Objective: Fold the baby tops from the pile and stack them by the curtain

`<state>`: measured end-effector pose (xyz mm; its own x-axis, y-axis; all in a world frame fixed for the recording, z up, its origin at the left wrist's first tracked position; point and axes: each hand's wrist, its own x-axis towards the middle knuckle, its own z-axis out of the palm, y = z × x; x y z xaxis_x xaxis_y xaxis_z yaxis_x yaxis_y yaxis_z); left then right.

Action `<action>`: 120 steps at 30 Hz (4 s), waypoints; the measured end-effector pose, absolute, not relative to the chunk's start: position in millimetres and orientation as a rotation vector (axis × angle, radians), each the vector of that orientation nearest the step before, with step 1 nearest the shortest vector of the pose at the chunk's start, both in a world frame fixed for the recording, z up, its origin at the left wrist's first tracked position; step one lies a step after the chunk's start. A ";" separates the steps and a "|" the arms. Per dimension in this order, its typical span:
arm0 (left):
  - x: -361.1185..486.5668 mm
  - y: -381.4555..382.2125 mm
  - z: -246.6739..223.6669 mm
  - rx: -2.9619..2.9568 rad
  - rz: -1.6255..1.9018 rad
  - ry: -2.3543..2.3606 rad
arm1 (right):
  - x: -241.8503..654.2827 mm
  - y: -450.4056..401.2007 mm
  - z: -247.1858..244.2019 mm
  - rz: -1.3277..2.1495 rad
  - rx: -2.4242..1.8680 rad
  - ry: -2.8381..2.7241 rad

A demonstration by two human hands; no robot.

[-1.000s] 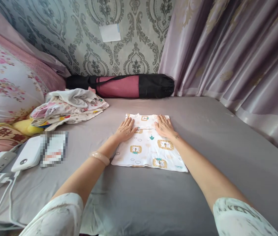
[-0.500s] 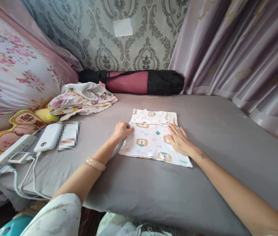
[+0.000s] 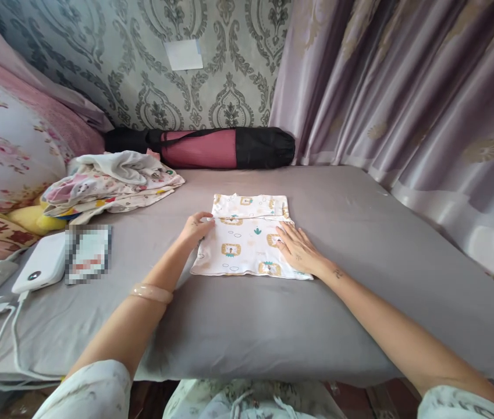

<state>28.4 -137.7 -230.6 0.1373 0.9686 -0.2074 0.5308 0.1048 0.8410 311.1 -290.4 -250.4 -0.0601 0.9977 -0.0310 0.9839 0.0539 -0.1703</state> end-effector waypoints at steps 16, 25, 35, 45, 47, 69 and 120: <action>0.5 -175.4 -226.0 2.166 0.278 1.677 | 317.8 -335.3 -237.2 0.402 -2.002 -2.231; -38.7 -232.6 -216.2 2.121 0.286 1.257 | 329.2 -384.7 -232.9 0.359 -1.850 -2.174; -46.3 -243.6 -212.8 2.242 0.396 1.193 | 336.2 -388.1 -237.3 -0.027 -1.552 -2.328; -39.1 -214.0 -218.6 2.191 0.694 1.215 | 338.6 -371.5 -220.5 0.147 -1.772 -2.035; -33.5 -202.1 -216.7 2.079 0.760 1.257 | 340.5 -358.4 -212.9 0.214 -1.874 -1.870; 76.7 -89.7 -224.5 2.160 0.627 1.922 | 339.0 -179.1 -221.7 0.127 -2.386 -1.346; 122.4 -101.1 -252.6 2.737 0.231 1.464 | 253.6 -143.8 -249.1 0.144 -1.961 -2.171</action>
<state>122.4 -101.1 -252.6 0.5464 0.8293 0.1169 0.8251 -0.5570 0.0950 253.6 -143.8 -249.1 -0.0914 0.9916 0.0916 0.9709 0.1092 -0.2133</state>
